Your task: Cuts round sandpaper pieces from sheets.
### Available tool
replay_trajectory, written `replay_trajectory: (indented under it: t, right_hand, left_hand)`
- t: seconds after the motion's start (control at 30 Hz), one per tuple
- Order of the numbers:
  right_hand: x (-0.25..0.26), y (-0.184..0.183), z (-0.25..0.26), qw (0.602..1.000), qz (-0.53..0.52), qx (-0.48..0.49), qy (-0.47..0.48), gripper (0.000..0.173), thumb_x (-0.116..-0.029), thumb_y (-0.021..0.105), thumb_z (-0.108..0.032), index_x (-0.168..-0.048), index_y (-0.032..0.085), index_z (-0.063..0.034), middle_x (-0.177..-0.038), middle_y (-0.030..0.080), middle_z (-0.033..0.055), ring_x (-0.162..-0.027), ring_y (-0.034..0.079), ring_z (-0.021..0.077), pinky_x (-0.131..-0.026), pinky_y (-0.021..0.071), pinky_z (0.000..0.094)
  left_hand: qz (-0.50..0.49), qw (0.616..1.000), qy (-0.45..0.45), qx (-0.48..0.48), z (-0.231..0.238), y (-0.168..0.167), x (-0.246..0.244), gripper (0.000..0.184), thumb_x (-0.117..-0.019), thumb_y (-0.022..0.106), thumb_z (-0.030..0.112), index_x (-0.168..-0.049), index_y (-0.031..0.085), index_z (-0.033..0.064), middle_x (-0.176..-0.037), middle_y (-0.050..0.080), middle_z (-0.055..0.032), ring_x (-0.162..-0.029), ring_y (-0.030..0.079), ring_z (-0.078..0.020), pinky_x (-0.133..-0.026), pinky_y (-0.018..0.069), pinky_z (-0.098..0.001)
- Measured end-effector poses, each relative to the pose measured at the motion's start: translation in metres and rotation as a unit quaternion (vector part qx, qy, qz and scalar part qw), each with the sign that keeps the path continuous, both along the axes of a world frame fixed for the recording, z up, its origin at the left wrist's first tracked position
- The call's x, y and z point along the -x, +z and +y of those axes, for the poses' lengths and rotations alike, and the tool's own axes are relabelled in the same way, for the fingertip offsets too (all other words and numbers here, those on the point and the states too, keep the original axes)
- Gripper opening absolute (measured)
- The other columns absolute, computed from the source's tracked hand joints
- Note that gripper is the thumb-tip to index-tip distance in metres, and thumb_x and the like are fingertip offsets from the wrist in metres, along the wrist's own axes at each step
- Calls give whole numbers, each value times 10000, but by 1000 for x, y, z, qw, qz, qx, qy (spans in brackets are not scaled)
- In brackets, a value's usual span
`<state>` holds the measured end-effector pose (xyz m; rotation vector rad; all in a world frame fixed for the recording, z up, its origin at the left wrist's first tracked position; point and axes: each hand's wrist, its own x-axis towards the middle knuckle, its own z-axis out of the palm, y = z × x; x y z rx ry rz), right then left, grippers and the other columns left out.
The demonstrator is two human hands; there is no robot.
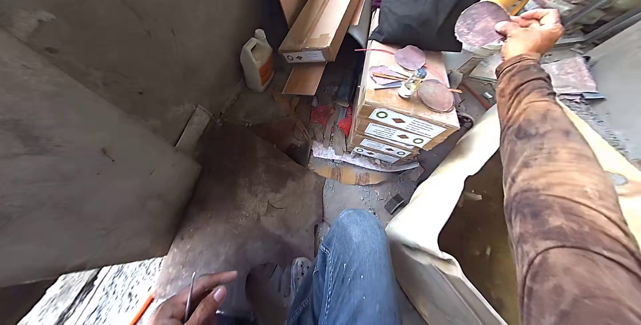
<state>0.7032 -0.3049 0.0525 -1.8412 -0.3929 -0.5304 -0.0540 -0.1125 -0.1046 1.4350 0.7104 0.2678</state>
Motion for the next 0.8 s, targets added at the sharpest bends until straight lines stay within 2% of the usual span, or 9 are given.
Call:
replay_trajectory:
  t: [0.1, 0.2, 0.3, 0.4, 0.5, 0.6, 0.67, 0.73, 0.8]
  right_hand:
    - [61, 13, 6, 988, 20, -70, 134, 593, -804, 801, -45, -1320, 518, 24, -1160, 665, 136, -966, 687, 192, -833, 603, 368]
    - [152, 9, 26, 962, 58, -56, 260, 464, -875, 761, -68, -1290, 562, -2, -1107, 661, 85, -946, 687, 171, -855, 611, 376]
    - [274, -30, 54, 922, 121, -20, 367, 349, -929, 711, -72, -1257, 617, 1, -1099, 690, 80, -943, 693, 166, -853, 611, 380]
    - [393, -86, 75, 886, 181, -40, 425, 271, -918, 720, -53, -1175, 670, 17, -1034, 714, 102, -913, 702, 187, -818, 620, 397]
    - [484, -132, 83, 864, 226, -82, 442, 232, -932, 733, -106, -1153, 682, -55, -1031, 706, 68, -913, 698, 165, -803, 619, 377]
    - [534, -158, 94, 829, 306, -135, 448, 247, -920, 747, -95, -1152, 674, -54, -1025, 706, 66, -896, 698, 166, -795, 618, 375]
    - [547, -171, 97, 810, 317, -131, 476, 227, -945, 730, -127, -1156, 692, -52, -1026, 717, 65, -898, 700, 155, -801, 616, 359]
    - [549, -183, 99, 836, 264, -108, 469, 170, -960, 712, -139, -1105, 722, -51, -994, 724, 61, -870, 698, 140, -786, 609, 342]
    - [549, -191, 99, 876, 210, -88, 425, 159, -966, 708, -151, -1093, 724, -57, -986, 728, 62, -862, 700, 133, -779, 605, 330]
  left_hand:
    - [-16, 999, 38, -20, -3, 1, -13, 252, -1012, 553, 76, -1180, 738, 41, -676, 634, 27, -471, 463, -33, -439, 402, -209]
    - [-42, 995, 68, -51, 5, 3, -31, 285, -996, 555, 155, -1202, 740, 85, -849, 719, -16, -454, 455, -46, -405, 392, -215]
    - [-76, 993, 91, -11, 12, 14, -47, 323, -1020, 601, 229, -1301, 672, 86, -924, 742, -19, -458, 446, -30, -416, 385, -209]
    - [-123, 987, 101, 35, 9, 7, -62, 418, -962, 715, 225, -1347, 618, 95, -986, 749, -31, -494, 468, -32, -449, 397, -212]
    - [-158, 981, 100, 44, -2, -5, -68, 441, -912, 772, 170, -1314, 597, 115, -1030, 758, -38, -487, 472, -31, -421, 372, -199]
    - [-159, 979, 127, 2, -2, -16, -63, 126, -924, 717, 32, -1042, 683, 62, -749, 703, -29, -440, 432, -34, -391, 332, -198]
    - [-161, 975, 151, -7, 7, -21, -57, 75, -933, 639, -3, -951, 700, 36, -643, 615, -9, -438, 416, -44, -401, 342, -216]
    - [-189, 971, 141, 25, 15, -20, -47, 162, -951, 561, -13, -1009, 708, 21, -739, 675, -28, -463, 452, -42, -408, 370, -204]
    - [-186, 973, 121, 67, 11, -13, -35, 297, -1000, 416, 93, -1081, 701, 71, -878, 731, -37, -423, 404, -21, -376, 328, -176]
